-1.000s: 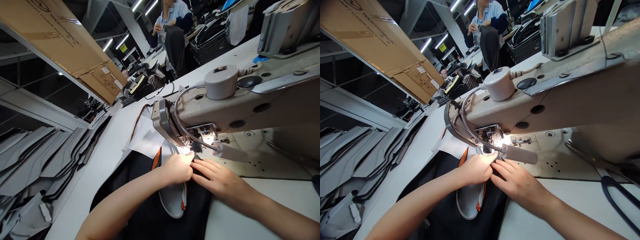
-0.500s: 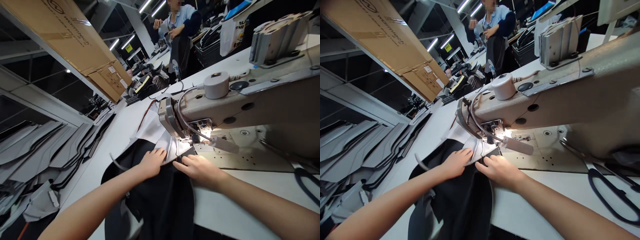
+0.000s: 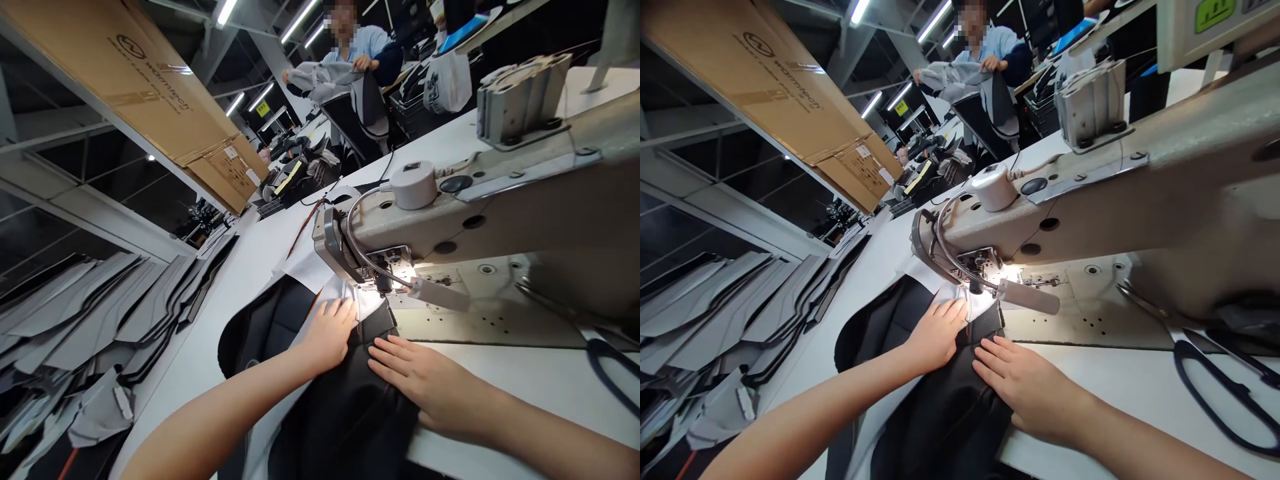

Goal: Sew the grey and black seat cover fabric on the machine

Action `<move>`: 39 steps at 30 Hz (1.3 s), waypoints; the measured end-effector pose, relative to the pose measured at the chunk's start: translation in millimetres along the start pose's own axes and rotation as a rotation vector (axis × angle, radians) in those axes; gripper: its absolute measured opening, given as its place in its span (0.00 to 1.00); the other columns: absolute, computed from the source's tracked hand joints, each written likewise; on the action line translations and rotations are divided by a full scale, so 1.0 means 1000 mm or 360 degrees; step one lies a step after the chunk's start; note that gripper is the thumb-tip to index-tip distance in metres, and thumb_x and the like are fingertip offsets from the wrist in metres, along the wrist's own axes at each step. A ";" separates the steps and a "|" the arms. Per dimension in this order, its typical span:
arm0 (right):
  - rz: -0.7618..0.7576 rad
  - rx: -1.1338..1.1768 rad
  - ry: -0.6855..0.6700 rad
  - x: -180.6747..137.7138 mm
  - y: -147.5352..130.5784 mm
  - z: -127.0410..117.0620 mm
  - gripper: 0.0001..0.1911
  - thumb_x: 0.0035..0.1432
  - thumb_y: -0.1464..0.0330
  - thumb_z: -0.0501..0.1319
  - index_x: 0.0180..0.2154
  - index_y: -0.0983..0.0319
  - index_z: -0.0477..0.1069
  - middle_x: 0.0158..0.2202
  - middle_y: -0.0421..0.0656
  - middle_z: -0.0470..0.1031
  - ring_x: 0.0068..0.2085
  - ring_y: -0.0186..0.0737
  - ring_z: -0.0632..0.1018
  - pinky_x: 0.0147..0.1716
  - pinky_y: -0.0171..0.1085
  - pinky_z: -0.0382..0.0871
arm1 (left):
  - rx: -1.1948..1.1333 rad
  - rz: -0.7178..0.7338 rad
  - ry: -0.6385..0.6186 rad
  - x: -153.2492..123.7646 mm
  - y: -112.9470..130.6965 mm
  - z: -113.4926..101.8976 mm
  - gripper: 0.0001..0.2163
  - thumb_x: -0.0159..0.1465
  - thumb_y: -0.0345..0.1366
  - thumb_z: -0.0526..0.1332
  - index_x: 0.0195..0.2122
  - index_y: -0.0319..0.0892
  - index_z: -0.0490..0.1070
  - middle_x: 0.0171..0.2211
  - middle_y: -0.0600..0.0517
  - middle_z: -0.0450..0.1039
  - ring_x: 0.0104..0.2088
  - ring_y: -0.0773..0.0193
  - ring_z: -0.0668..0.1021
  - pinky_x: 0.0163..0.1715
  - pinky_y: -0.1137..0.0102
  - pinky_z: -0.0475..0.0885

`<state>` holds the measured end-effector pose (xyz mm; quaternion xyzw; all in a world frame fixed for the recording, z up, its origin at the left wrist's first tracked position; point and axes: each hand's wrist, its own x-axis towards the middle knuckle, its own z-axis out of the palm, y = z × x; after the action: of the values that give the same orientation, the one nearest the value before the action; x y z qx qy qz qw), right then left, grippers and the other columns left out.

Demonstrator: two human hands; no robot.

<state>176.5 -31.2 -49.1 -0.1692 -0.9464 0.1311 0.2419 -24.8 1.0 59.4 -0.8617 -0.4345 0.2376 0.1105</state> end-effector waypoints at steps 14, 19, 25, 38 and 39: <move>0.0195 -0.0450 0.0619 0.010 -0.007 0.007 0.25 0.47 0.79 0.50 0.47 0.69 0.73 0.49 0.50 0.74 0.49 0.46 0.74 0.49 0.43 0.71 | -0.0135 0.0301 -0.0077 0.032 0.005 -0.010 0.14 0.63 0.32 0.50 0.48 0.37 0.66 0.34 0.46 0.72 0.30 0.57 0.76 0.25 0.68 0.69; 0.0259 -0.0448 0.0675 0.011 0.003 0.007 0.26 0.45 0.82 0.49 0.45 0.70 0.74 0.48 0.51 0.74 0.48 0.46 0.75 0.48 0.43 0.72 | -0.0265 0.0180 -0.0273 0.039 0.014 -0.020 0.19 0.60 0.26 0.51 0.54 0.36 0.61 0.40 0.46 0.72 0.34 0.57 0.77 0.29 0.67 0.72; 0.0271 -0.0562 0.0650 0.009 0.015 0.005 0.29 0.44 0.82 0.48 0.49 0.70 0.71 0.52 0.52 0.71 0.53 0.46 0.72 0.50 0.42 0.71 | -0.0323 0.0147 -0.0209 0.056 0.023 -0.014 0.14 0.59 0.25 0.51 0.47 0.34 0.65 0.42 0.42 0.71 0.37 0.54 0.77 0.34 0.65 0.73; 0.0006 -0.1194 0.1068 0.053 0.040 0.075 0.15 0.52 0.76 0.51 0.40 0.70 0.72 0.36 0.54 0.77 0.39 0.49 0.77 0.38 0.43 0.69 | -0.0247 0.0179 0.0003 0.038 0.003 -0.005 0.17 0.56 0.27 0.57 0.48 0.38 0.65 0.44 0.44 0.70 0.38 0.54 0.75 0.36 0.64 0.71; -0.0017 -0.1193 0.1095 0.053 0.042 0.073 0.15 0.52 0.76 0.51 0.40 0.69 0.71 0.36 0.52 0.77 0.39 0.46 0.77 0.38 0.40 0.69 | -0.0252 0.0117 0.0027 0.031 0.002 -0.007 0.21 0.55 0.27 0.58 0.51 0.39 0.63 0.47 0.44 0.69 0.41 0.53 0.74 0.39 0.63 0.71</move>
<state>107.1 14.5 -103.1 -0.2729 -0.7948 -0.2819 0.4630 -4.1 24.5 54.7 -0.8851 -0.4191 0.1991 0.0369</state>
